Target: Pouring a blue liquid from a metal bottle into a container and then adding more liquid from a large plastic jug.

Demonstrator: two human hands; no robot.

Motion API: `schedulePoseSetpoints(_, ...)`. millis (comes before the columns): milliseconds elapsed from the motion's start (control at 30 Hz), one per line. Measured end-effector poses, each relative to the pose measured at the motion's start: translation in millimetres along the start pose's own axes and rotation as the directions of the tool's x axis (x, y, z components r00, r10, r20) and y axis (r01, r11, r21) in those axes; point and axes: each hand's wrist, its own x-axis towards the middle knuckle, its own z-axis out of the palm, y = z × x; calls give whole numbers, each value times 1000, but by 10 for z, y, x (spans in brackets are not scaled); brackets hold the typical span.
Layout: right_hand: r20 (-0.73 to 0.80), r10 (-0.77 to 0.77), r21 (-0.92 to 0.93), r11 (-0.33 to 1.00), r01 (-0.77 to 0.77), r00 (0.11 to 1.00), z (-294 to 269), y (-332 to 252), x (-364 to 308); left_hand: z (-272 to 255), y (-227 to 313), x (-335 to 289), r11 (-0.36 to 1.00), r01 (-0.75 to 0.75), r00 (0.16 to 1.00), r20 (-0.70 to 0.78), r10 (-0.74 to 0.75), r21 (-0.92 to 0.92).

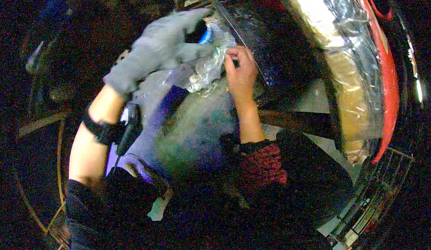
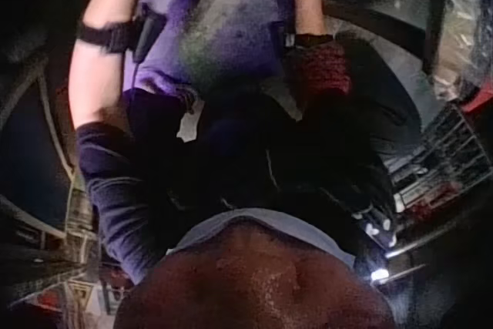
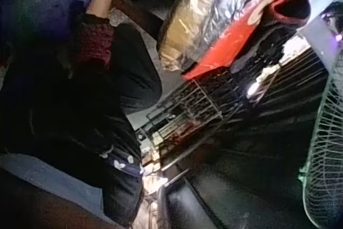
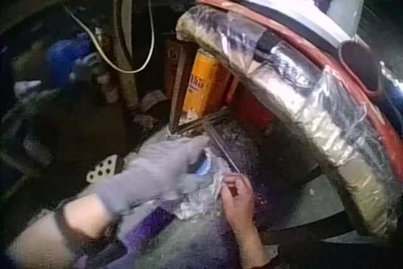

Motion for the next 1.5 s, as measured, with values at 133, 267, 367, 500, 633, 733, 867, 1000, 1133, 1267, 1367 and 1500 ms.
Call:
schedulePoseSetpoints(133, -53, 404, 285, 883, -374, 913, 166, 191, -88, 560, -180, 303, 977, -191, 980, 69, 185, 94)
schedulePoseSetpoints(267, 36, 435, 660, 665, -348, 900, 251, 321, -74, 770, -135, 355, 979, -203, 970, 145, 196, 35)
schedulePoseSetpoints(367, 106, 315, 792, 546, -271, 943, 139, 402, -91, 762, -59, 391, 980, -160, 982, 122, 146, 118)
schedulePoseSetpoints(500, 163, 342, 709, 611, -351, 925, 173, 499, -231, 766, -127, 365, 987, -158, 981, 108, 160, -25)
schedulePoseSetpoints(633, 185, 312, 170, 924, -343, 932, 307, 349, -267, 803, -182, 329, 992, -110, 991, 70, 114, -60)
schedulePoseSetpoints(733, 126, 385, 298, 864, -405, 914, 361, 433, -250, 630, -110, 285, 999, 39, 997, 65, -41, 27)
schedulePoseSetpoints(867, 66, 289, 175, 939, -296, 955, 379, 700, -269, 406, -52, 328, 858, -86, 989, 150, 11, 506)
schedulePoseSetpoints(1000, 153, 370, 116, 914, -389, 916, 355, 385, -256, 628, -7, 318, 704, -355, 933, 286, 221, 615)
schedulePoseSetpoints(1133, 54, 299, -2, 954, -300, 953, 423, 535, -340, 883, 130, 386, 798, -325, 937, 285, 201, 507)
schedulePoseSetpoints(1267, 118, 329, 156, 926, -345, 937, 463, 610, -356, 862, -82, 398, 864, -408, 903, 273, 332, 295)
schedulePoseSetpoints(1367, 87, 377, 194, 901, -387, 922, 398, 648, -301, 786, -27, 395, 876, -337, 933, 248, 261, 344)
schedulePoseSetpoints(1500, 100, 279, -3, 960, -280, 955, 322, 788, -220, 776, 332, 415, 915, -31, 946, 307, -103, 401)
